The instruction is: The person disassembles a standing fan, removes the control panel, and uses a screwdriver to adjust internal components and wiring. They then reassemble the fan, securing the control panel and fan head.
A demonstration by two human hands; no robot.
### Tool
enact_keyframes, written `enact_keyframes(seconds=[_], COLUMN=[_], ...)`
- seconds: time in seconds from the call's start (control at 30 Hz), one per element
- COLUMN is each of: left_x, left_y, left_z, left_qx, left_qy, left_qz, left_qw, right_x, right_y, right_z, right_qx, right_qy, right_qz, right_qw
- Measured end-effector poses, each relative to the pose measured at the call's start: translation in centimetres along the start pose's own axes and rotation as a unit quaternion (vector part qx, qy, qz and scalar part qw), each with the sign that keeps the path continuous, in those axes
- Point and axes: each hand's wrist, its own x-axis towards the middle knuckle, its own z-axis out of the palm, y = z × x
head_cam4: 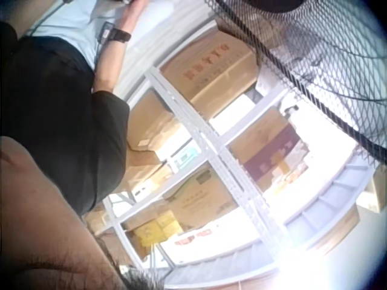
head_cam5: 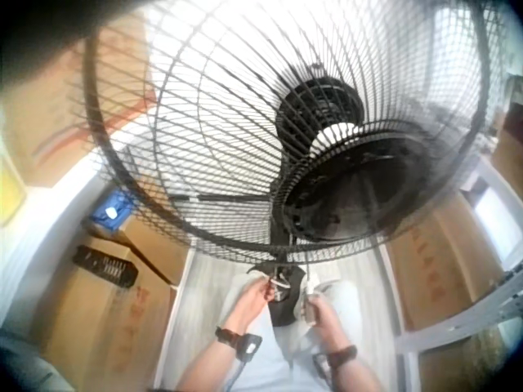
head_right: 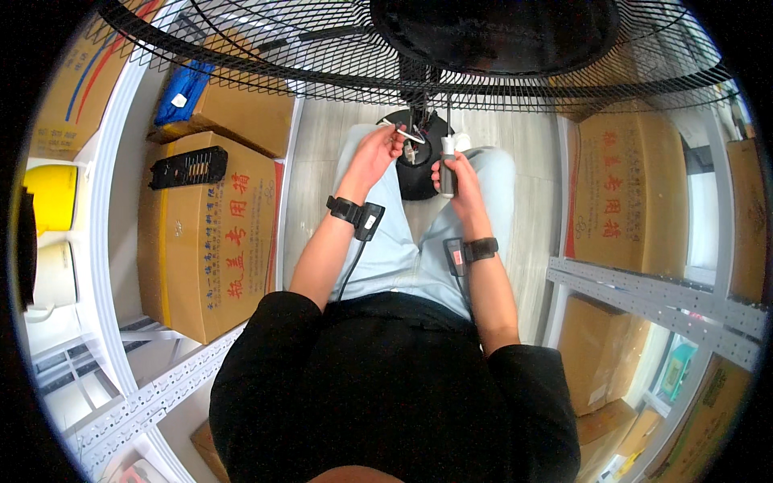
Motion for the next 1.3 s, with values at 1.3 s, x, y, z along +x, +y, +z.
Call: enact_keyframes(seconds=[1.3], left_x=[-0.3], left_y=[-0.9], left_z=[1.1], left_qx=[-0.033], left_qy=[-0.018], left_qz=[-0.042], left_qw=[0.998], right_x=[-0.2], right_y=[1.1], right_z=[1.0], right_qx=[-0.056], right_qy=[0.003], right_qz=[0.014], right_qw=[0.998])
